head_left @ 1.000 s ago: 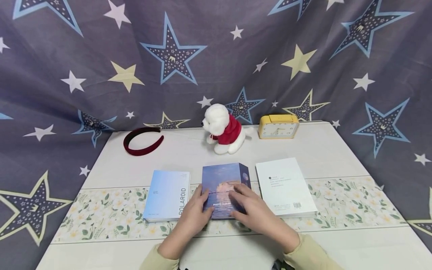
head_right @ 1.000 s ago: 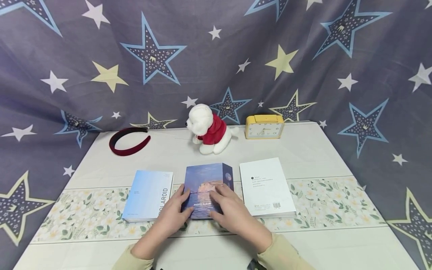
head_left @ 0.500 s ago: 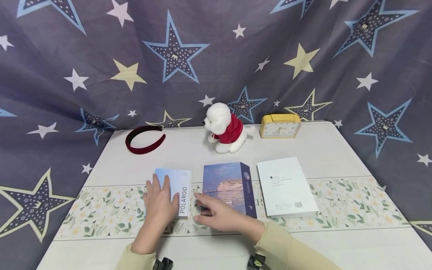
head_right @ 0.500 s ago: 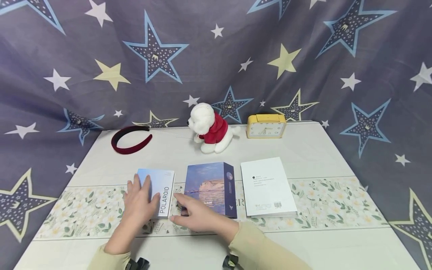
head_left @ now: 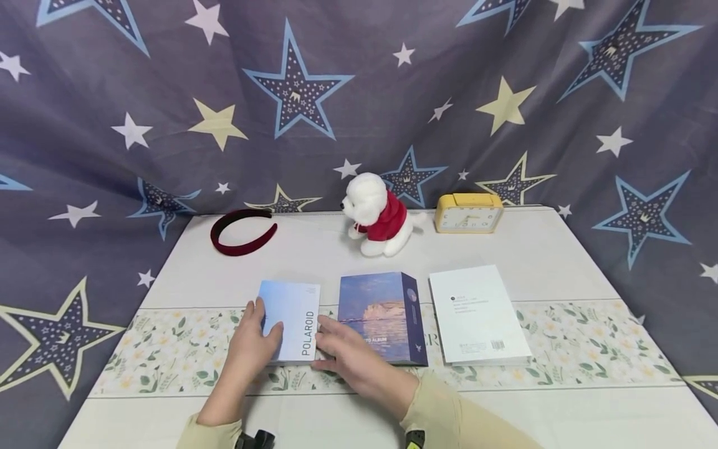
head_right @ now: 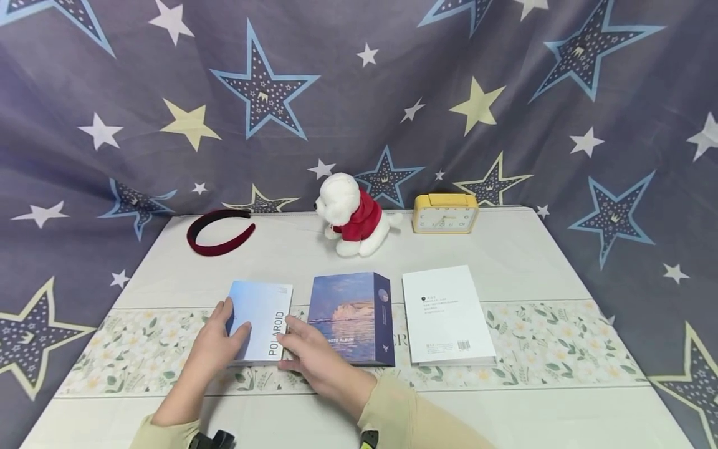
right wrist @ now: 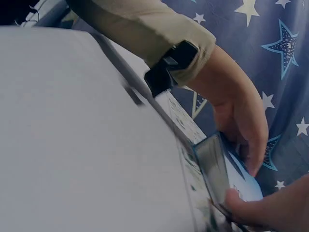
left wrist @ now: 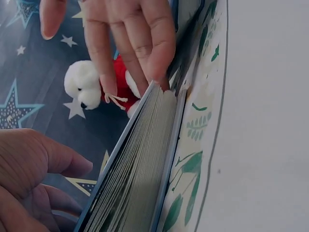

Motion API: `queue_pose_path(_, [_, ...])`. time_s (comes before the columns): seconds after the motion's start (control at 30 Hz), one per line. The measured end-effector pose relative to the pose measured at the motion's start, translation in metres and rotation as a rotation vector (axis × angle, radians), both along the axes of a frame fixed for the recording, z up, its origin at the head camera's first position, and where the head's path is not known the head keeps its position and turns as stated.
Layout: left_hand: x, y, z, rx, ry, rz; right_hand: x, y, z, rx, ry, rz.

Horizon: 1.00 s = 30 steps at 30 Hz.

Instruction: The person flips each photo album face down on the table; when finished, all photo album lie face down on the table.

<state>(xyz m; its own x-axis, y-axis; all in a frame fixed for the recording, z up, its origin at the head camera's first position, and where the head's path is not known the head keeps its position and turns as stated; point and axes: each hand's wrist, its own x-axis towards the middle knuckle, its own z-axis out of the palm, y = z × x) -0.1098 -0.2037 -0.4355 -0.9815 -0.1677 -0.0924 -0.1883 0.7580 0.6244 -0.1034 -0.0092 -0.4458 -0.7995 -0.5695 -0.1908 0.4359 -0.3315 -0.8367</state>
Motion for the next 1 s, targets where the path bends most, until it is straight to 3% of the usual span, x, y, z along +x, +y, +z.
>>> queue_pose_path(0.27, [-0.002, -0.003, 0.004, 0.039, -0.034, 0.023, 0.004, 0.0, -0.002, -0.07, -0.045, -0.109])
queue_pose_path(0.57, [0.001, -0.009, 0.005, 0.104, -0.065, -0.026, 0.002, 0.001, 0.009, -0.057, -0.03, -0.139])
queue_pose_path(0.77, [0.005, 0.0, 0.008, 0.186, -0.067, -0.104, -0.002, 0.001, 0.013, -0.019, 0.05, -0.116])
queue_pose_path(1.0, [0.01, 0.014, 0.013, 0.412, -0.03, -0.19, -0.002, -0.001, 0.012, 0.042, 0.224, -0.025])
